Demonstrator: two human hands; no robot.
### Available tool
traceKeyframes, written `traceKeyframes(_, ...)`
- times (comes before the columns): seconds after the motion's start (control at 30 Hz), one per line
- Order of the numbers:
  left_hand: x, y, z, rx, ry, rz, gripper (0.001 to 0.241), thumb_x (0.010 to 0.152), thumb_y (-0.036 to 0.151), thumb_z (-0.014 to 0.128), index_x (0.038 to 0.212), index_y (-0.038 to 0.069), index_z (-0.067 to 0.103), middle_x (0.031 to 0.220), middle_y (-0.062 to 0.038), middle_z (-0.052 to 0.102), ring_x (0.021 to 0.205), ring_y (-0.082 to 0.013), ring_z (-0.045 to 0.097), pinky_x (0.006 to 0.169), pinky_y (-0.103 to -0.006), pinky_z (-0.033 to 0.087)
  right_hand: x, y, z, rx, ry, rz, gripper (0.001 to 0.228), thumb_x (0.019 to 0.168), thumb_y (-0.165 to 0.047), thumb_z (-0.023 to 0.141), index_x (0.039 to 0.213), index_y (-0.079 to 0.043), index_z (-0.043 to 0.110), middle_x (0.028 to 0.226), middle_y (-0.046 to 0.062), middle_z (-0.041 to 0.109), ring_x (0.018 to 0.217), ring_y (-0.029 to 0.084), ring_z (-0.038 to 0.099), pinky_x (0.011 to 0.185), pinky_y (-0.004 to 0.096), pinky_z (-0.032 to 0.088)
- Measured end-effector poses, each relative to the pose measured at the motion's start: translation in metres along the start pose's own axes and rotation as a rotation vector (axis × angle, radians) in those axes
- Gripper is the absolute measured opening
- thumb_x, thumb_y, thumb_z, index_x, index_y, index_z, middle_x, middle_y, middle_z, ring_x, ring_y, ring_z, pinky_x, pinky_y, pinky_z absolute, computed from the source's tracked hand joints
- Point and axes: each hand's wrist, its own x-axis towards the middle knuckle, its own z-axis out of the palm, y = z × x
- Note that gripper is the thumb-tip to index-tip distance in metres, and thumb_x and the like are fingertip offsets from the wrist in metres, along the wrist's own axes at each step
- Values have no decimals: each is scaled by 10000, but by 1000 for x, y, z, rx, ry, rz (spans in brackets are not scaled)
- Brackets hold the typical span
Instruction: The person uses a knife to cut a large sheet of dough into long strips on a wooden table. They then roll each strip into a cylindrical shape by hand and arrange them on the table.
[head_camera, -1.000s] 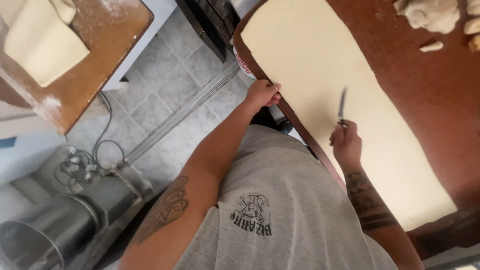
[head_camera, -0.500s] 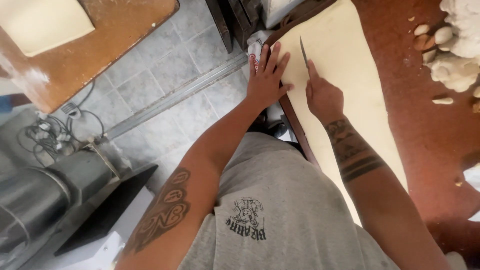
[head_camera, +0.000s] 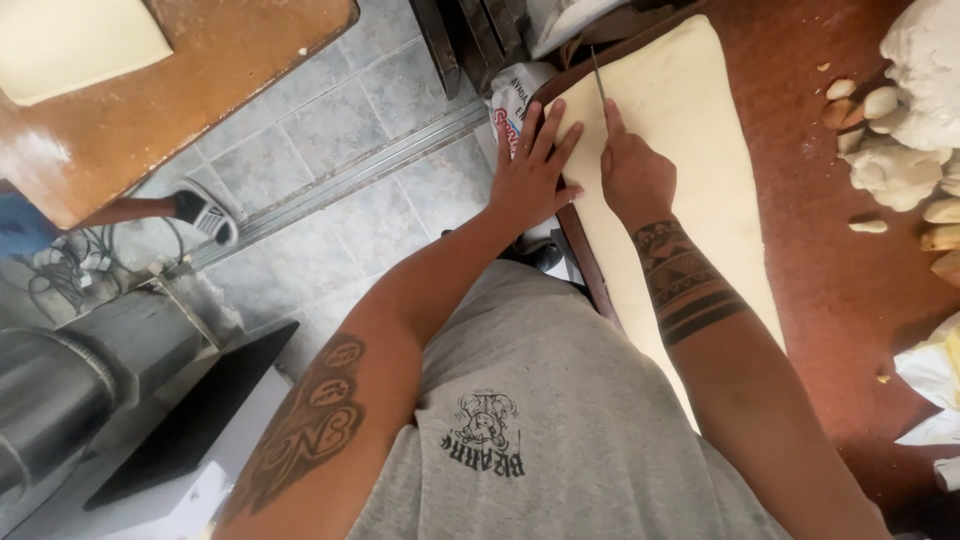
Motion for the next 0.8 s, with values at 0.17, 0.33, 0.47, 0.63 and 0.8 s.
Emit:
traceKeyframes(0.17,1,0,3,-18,-61,-8,1073,886,782,773,1680,276,259,1731,-90,-1,1603,-377,16,1240,-716,186,5,12,12,-41,53,-57,603,1087,-270,384,1663,-275,209,1056,103,700,734,365,670,537,503,498)
traceKeyframes(0.33,5,4,-7,-113,-211,-69,1011,902,709,727,1684,311,227,1755,-65,-2,1612,-379,-28,1231,-741,110,8,21,28,-266,124,-107,644,1103,-295,345,1699,-299,102,984,94,687,835,317,738,705,464,603)
traceKeyframes(0.47,4,4,-8,-140,-199,-61,1029,892,693,743,1686,300,221,1756,-73,-20,1613,-389,-33,1229,-754,111,9,33,31,-234,215,-130,639,1103,-286,381,1695,-300,142,932,83,685,781,314,733,666,460,599)
traceKeyframes(0.63,-2,0,9,-17,43,13,1191,812,785,848,1684,252,237,1746,-114,8,1619,-397,63,1196,-721,337,17,67,28,-57,488,-193,501,1141,-189,514,1625,-165,389,775,6,655,521,152,551,395,290,452)
traceKeyframes(0.8,-1,0,9,-34,31,11,1170,815,759,857,1676,239,259,1742,-112,16,1614,-397,66,1196,-718,331,20,85,24,-110,439,-157,564,1087,-161,518,1635,-205,389,848,23,663,588,226,590,437,392,466)
